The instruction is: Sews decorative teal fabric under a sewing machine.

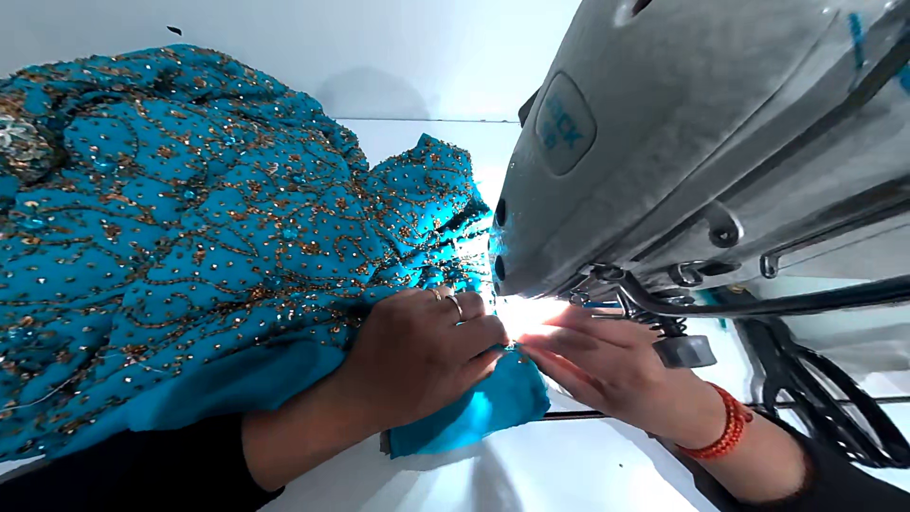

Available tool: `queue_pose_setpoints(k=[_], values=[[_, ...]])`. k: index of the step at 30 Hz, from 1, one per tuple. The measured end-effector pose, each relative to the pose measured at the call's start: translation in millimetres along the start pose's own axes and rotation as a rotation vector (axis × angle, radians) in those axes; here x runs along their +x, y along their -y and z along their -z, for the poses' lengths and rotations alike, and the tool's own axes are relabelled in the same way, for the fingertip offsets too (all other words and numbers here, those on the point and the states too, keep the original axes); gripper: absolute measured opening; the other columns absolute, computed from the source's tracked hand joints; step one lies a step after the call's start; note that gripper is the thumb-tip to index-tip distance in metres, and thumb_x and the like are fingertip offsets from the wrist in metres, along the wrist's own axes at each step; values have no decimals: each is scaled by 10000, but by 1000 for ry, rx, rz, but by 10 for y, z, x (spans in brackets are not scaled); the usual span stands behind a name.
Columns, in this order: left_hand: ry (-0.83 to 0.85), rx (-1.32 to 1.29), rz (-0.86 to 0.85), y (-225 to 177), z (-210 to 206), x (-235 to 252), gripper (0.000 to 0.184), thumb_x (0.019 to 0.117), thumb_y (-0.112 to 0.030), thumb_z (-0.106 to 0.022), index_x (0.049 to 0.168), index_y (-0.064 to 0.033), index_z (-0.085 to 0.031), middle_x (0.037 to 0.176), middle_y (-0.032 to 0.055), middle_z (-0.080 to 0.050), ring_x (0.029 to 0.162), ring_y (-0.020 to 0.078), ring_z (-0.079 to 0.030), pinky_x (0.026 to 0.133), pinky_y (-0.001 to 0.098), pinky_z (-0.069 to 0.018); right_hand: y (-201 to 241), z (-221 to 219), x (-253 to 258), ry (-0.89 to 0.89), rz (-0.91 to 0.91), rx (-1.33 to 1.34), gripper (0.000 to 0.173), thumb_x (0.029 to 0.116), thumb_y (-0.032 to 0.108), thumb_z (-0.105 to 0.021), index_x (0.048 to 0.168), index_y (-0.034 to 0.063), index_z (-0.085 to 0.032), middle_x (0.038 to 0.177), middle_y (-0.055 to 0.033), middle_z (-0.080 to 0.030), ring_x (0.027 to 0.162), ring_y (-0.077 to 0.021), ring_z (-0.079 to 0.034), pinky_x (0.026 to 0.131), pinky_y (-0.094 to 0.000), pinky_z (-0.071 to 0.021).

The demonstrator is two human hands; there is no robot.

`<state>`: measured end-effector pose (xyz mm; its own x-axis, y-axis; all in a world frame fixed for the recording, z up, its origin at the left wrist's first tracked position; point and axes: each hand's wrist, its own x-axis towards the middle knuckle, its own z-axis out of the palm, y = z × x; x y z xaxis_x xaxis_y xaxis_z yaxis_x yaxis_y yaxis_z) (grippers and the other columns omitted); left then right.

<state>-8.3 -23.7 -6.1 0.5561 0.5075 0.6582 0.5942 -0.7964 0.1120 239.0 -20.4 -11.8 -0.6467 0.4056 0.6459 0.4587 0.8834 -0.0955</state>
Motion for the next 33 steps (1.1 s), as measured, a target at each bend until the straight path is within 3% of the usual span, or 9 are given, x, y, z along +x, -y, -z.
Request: queue_pose_setpoints(k=[5,8,13,16,20,23,26,30,33], values=[[13,63,-199,29,117,-36,193,1008,-143,-561,877,-117,-700,772,16,-648,706,163,-597,608,288,-453,-9,58,-17,46,148,-89,173,1007,114,-569,968,72,-732,794,-54,-666,721,-153,-624,640,-244,-503],[29,75,-287,20,176,-25,241,1005,-58,-509,882,-92,-713,777,25,-682,747,172,-630,637,293,-469,25,98,47,77,239,-159,216,1010,58,-513,951,49,-720,761,-45,-665,659,-154,-601,598,-254,-475],[106,38,-268,32,185,-27,247,997,-58,-511,911,-102,-738,833,18,-687,803,170,-634,674,276,-488,65,112,82,127,292,-242,234,1008,23,-469,952,29,-696,741,-42,-620,596,-153,-537,526,-266,-408],[143,-10,-226,43,169,-33,224,956,-98,-529,884,-128,-738,845,7,-678,817,163,-638,678,278,-503,56,116,81,151,284,-208,232,1012,24,-474,955,26,-699,746,-42,-609,599,-152,-531,513,-266,-405],[185,-81,-188,35,189,-22,212,829,-212,-538,838,-156,-742,853,-25,-657,839,134,-609,669,274,-468,16,116,42,168,238,-128,242,995,64,-484,955,48,-722,770,-39,-650,652,-161,-585,551,-273,-448],[163,-148,-160,25,197,-42,200,839,-223,-542,776,-150,-718,847,-20,-656,838,114,-590,688,253,-451,-12,114,15,172,195,-56,274,975,119,-460,920,76,-725,777,-25,-672,685,-143,-614,572,-263,-467],[132,-174,-120,27,179,-67,183,839,-221,-541,740,-151,-678,740,-40,-597,757,80,-572,664,222,-453,-39,118,-5,171,157,22,304,963,157,-460,936,78,-752,837,-38,-711,736,-134,-647,612,-252,-505],[150,-107,-138,17,192,-50,209,855,-273,-514,897,-154,-682,686,-56,-579,672,83,-549,622,243,-434,-48,119,-26,177,120,68,337,946,233,-454,1026,97,-752,956,-50,-752,826,-125,-685,685,-259,-537],[168,-70,-157,-26,195,-55,384,940,-451,-474,982,-144,-701,684,-45,-584,681,112,-555,630,264,-431,-56,103,-30,167,128,103,369,939,296,-470,1040,76,-749,931,-50,-746,832,-118,-679,708,-261,-537]])
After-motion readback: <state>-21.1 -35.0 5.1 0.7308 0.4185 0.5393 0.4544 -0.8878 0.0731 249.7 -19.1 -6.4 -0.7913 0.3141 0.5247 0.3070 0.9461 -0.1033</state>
